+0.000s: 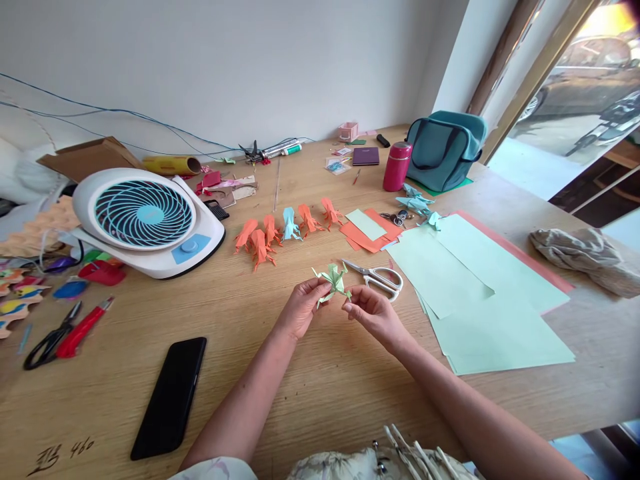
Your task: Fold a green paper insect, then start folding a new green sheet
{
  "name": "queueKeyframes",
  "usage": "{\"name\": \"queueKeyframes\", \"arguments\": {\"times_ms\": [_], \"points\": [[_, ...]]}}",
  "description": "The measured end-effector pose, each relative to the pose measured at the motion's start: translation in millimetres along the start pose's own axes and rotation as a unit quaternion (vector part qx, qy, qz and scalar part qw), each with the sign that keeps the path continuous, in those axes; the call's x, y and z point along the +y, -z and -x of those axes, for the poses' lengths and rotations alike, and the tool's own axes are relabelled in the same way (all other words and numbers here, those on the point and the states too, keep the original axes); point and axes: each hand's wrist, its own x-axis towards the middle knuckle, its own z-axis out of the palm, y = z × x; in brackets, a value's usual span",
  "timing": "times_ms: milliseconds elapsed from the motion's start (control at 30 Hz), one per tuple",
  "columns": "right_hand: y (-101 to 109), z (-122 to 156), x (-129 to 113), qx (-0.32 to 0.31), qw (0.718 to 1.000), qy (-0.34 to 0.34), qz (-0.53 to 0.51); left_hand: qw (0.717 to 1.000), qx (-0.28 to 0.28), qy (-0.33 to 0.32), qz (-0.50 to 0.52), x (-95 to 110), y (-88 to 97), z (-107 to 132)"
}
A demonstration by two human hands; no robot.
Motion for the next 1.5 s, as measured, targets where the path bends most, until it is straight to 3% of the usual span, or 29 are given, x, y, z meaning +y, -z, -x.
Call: {"name": "queueKeyframes", "arguments": {"times_ms": [100, 233, 300, 367, 467, 567, 833, 933, 1200, 1300, 1500], "points": [[3.4, -1.6, 2.8, 0.017, 1.000, 0.019, 0.014, 1.000, 0.000, -0.010, -0.020, -2.2, 2.1, -1.9], [10.0, -5.8, 6.7, 0.042, 0.998, 0.036, 0.037, 0.981, 0.005, -0.131, -0.145, -7.5, 5.2, -4.8], [15.3, -8.7, 7.0, 0.068, 0.995, 0.039, 0.059, 0.944, 0.028, -0.217, -0.246, -9.3, 9.1, -6.5], [21.6, -11.3, 5.7, 0.098, 0.991, 0.032, 0.086, 0.889, 0.038, -0.299, -0.344, -11.0, 13.8, -8.0], [30.1, -13.9, 2.3, 0.130, 0.986, 0.022, 0.100, 0.811, 0.009, -0.383, -0.441, -15.6, 19.8, -9.6], [33.9, -15.1, -0.5, 0.139, 0.986, 0.022, 0.089, 0.768, -0.027, -0.412, -0.489, -22.2, 23.6, -10.5], [33.6, -15.4, -1.1, 0.135, 0.987, 0.012, 0.087, 0.723, -0.076, -0.412, -0.549, -31.2, 30.8, -6.6], [35.1, -15.6, 1.3, 0.128, 0.987, 0.011, 0.096, 0.727, -0.062, -0.414, -0.544, -32.9, 31.4, -6.2], [36.7, -12.1, -1.9, 0.088, 0.966, 0.031, 0.240, 0.796, 0.025, -0.369, -0.479, -33.1, 33.2, -8.6], [39.1, -11.7, -6.3, 0.081, 0.958, 0.036, 0.272, 0.814, 0.000, -0.337, -0.473, -32.3, 33.5, -6.9], [41.8, -10.5, -3.9, 0.033, 0.931, 0.068, 0.356, 0.806, -0.050, -0.282, -0.518, -35.2, 28.9, -0.4]]}}
